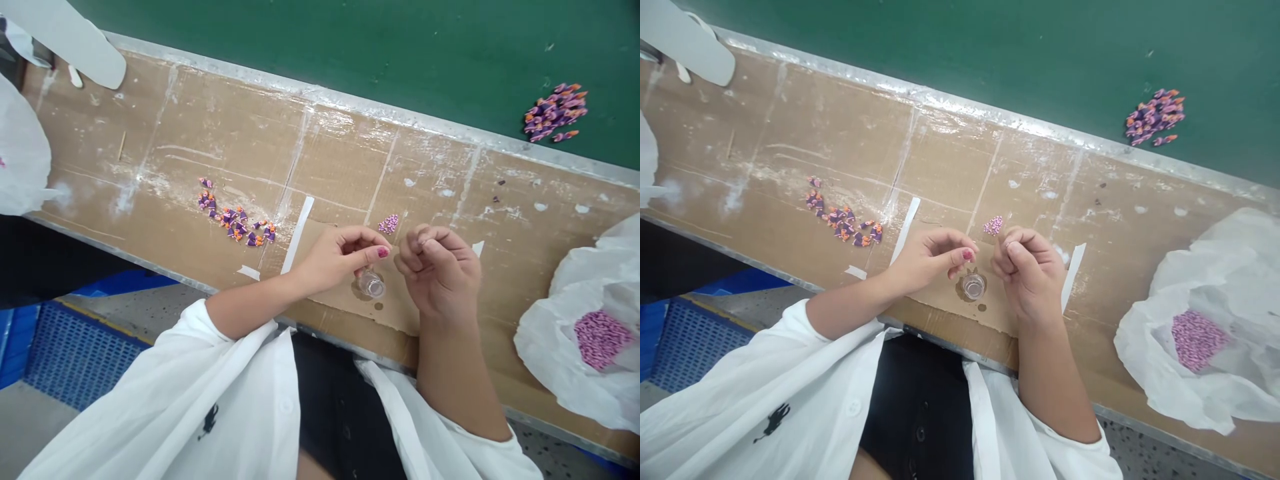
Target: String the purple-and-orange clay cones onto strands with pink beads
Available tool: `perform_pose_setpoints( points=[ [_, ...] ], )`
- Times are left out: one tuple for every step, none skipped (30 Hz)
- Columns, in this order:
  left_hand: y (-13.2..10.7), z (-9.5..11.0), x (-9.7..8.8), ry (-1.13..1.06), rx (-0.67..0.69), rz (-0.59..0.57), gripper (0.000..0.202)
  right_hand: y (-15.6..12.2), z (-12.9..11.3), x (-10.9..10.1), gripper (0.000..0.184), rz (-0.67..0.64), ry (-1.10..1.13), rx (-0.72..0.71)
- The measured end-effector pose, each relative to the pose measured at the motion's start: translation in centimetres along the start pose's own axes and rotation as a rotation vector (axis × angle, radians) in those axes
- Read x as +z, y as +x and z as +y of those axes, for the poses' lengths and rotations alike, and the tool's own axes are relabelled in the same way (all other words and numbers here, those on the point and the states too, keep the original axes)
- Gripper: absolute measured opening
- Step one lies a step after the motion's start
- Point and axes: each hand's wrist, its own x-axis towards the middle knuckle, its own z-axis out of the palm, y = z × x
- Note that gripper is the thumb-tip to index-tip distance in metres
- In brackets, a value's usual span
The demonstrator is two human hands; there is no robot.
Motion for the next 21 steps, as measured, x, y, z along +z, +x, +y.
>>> perform_pose_setpoints(
  points=[
    [-0.1,-0.1,0.1,0.006,-0.002,-0.027,0.051,-0.3,-0.2,0.3,0.024,-0.048,0.057,0.030],
    [-0.1,-0.2,0.2,0.009,-0.002,-0.058,0.051,-0.6,-0.4,0.6,0.024,-0.085,0.085,0.047],
    [-0.2,-0.2,0.3,0.009,-0.004,-0.086,0.051,-0.9,-0.4,0.8,0.025,-0.111,0.092,0.046],
    [-0.3,-0.2,0.4,0.005,-0.007,-0.110,0.051,-1.1,-0.4,0.9,0.025,-0.129,0.081,0.032],
    [-0.4,-0.2,0.5,-0.004,-0.011,-0.122,0.051,-1.2,-0.3,1.0,0.024,-0.138,0.056,0.008],
    [-0.5,-0.2,0.5,-0.018,-0.019,-0.124,0.050,-1.3,-0.1,1.0,0.024,-0.140,0.018,-0.027],
    [-0.5,-0.1,0.5,-0.037,-0.032,-0.128,0.050,-1.4,0.0,0.9,0.023,-0.139,-0.027,-0.068],
    [-0.6,0.0,0.6,-0.059,-0.046,-0.137,0.049,-1.5,0.2,0.9,0.022,-0.133,-0.078,-0.116],
    [-0.6,0.2,0.6,-0.083,-0.060,-0.151,0.048,-1.6,0.3,0.8,0.021,-0.122,-0.131,-0.167],
    [-0.7,0.3,0.6,-0.105,-0.072,-0.169,0.046,-1.8,0.3,0.8,0.020,-0.106,-0.186,-0.223],
    [-0.7,0.5,0.6,-0.127,-0.082,-0.184,0.045,-1.9,0.3,0.7,0.018,-0.088,-0.240,-0.280],
    [-0.8,0.6,0.6,-0.145,-0.090,-0.197,0.044,-2.0,0.3,0.7,0.017,-0.068,-0.290,-0.336],
    [-0.8,0.7,0.6,-0.161,-0.098,-0.203,0.044,-2.0,0.2,0.6,0.015,-0.053,-0.334,-0.386],
    [-0.8,0.8,0.6,-0.173,-0.105,-0.202,0.043,-2.1,0.2,0.6,0.012,-0.046,-0.367,-0.429],
    [-0.9,0.8,0.7,-0.183,-0.112,-0.200,0.043,-2.2,0.1,0.6,0.008,-0.048,-0.390,-0.462],
    [-0.9,0.8,0.7,-0.192,-0.118,-0.198,0.042,-2.3,0.0,0.6,0.003,-0.056,-0.405,-0.484],
    [-0.9,0.8,0.7,-0.203,-0.125,-0.197,0.042,-2.3,-0.1,0.7,0.003,-0.068,-0.419,-0.498],
    [-0.8,0.8,0.8,-0.215,-0.137,-0.199,0.042,-2.4,-0.1,0.7,0.006,-0.076,-0.431,-0.509],
    [-0.8,0.8,0.8,-0.232,-0.150,-0.202,0.043,-2.4,-0.2,0.8,0.009,-0.078,-0.444,-0.517],
    [-0.8,0.8,0.8,-0.249,-0.168,-0.207,0.043,-2.4,-0.2,0.8,0.012,-0.077,-0.458,-0.524],
    [-0.7,0.9,0.7,-0.263,-0.185,-0.211,0.044,-2.5,-0.3,0.9,0.013,-0.077,-0.472,-0.528]
  ],
)
